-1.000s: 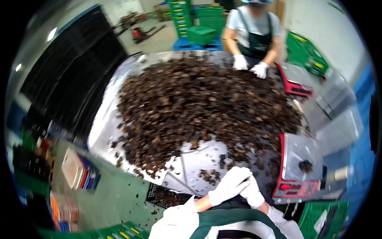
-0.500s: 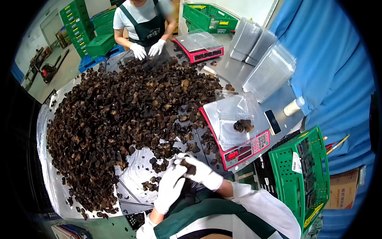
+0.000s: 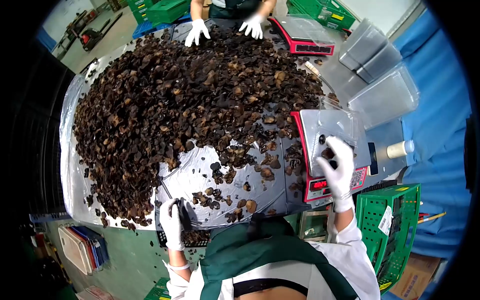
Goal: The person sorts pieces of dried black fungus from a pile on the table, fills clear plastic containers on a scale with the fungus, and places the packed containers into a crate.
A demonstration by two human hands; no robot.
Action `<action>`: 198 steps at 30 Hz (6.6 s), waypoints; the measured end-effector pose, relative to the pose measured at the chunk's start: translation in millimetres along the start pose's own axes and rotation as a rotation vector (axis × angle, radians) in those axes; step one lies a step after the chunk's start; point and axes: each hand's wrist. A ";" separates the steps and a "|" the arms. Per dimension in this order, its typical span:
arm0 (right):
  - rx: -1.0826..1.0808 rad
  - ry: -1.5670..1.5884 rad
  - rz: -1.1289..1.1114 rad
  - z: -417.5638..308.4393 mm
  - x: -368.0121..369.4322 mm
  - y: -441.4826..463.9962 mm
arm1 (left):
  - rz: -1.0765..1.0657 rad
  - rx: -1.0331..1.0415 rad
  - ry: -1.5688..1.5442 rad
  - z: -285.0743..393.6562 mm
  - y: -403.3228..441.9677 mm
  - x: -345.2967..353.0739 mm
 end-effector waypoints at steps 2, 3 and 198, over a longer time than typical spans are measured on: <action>0.160 0.408 -0.305 -38.3 15.6 -10.3 | -0.042 -0.042 0.030 13.3 -9.1 11.4; 0.037 0.351 -0.367 -44.1 33.5 -20.5 | -0.057 -0.010 0.046 12.8 -11.3 23.2; -0.741 0.776 -0.973 -311.2 233.6 -152.5 | 0.500 -0.140 -0.011 -52.5 -101.7 -33.0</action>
Point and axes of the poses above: each hand's wrist, its own y-axis towards the middle knuckle, its own x-axis out of the palm, z = x × y, and after that the axes turned 1 degree about -y, right-handed
